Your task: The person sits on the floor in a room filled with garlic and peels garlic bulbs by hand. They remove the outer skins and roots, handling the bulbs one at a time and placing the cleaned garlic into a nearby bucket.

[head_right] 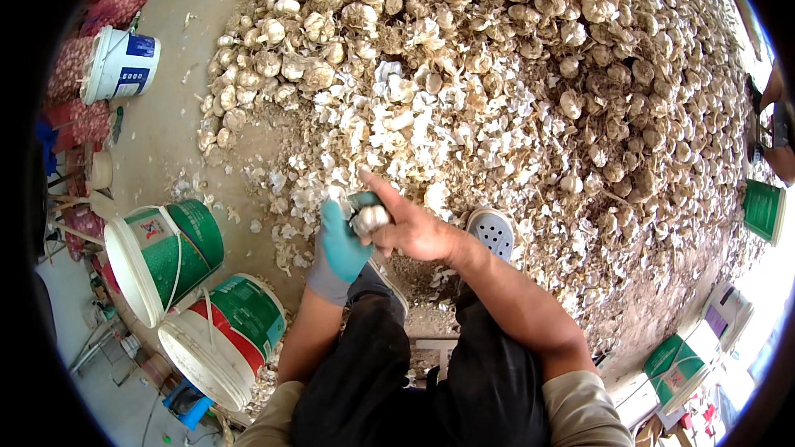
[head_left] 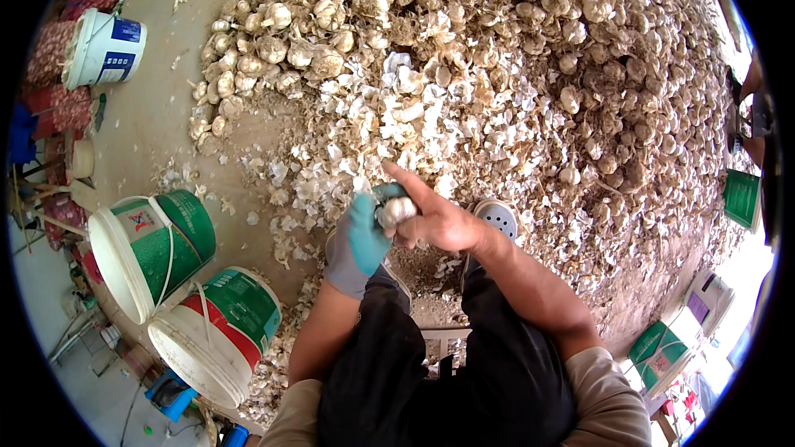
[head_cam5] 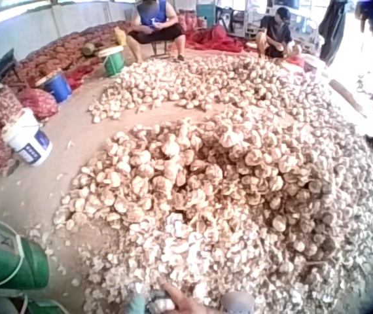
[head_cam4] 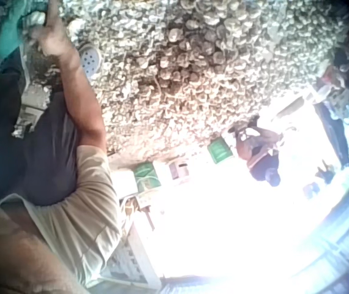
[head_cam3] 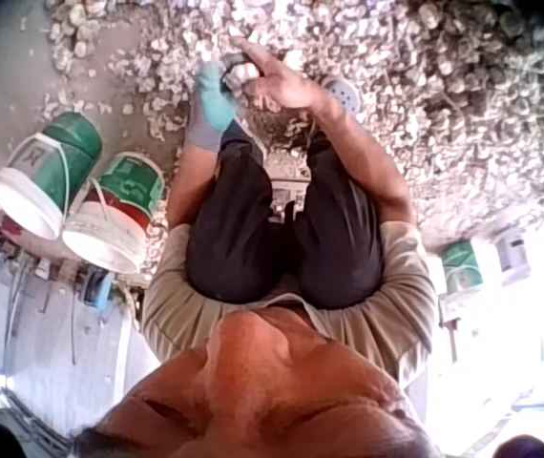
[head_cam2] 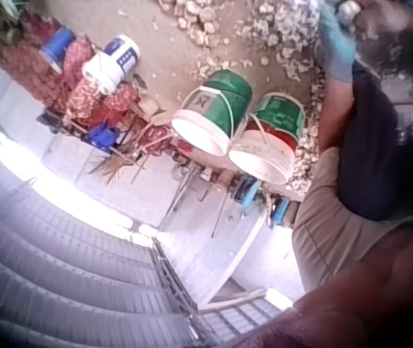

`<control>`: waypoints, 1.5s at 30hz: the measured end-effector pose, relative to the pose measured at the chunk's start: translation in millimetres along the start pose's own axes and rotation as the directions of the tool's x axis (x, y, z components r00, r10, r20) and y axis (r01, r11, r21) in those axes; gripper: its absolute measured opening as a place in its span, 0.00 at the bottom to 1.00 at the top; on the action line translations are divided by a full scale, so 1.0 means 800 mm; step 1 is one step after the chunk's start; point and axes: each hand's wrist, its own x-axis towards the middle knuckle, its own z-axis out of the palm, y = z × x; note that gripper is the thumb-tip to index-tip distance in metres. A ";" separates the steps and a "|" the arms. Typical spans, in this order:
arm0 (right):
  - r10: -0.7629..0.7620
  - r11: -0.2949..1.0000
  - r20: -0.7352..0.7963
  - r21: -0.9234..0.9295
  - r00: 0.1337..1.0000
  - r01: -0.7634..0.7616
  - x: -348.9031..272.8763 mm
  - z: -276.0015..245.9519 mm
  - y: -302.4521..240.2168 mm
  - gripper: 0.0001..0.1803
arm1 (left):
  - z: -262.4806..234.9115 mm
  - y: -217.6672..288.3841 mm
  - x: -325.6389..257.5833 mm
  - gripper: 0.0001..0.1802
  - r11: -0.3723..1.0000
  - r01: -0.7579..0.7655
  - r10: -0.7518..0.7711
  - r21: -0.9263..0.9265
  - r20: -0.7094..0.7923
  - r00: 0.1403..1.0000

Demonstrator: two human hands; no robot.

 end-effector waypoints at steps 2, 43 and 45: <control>0.044 0.983 -0.014 -0.176 0.999 -0.046 -0.006 0.000 -0.009 0.48 | -0.003 -0.021 -0.003 0.23 0.896 -0.097 0.185 0.433 -0.165 0.969; -0.388 0.444 -0.211 -0.896 0.897 -0.019 -0.007 0.007 -0.016 0.25 | 0.007 -0.018 0.003 0.22 0.988 0.015 -0.049 -0.156 -0.213 0.976; -0.380 0.509 -0.286 -0.859 0.880 -0.060 -0.006 0.007 -0.009 0.20 | 0.005 -0.022 0.000 0.24 0.990 -0.009 -0.012 -0.143 -0.142 0.990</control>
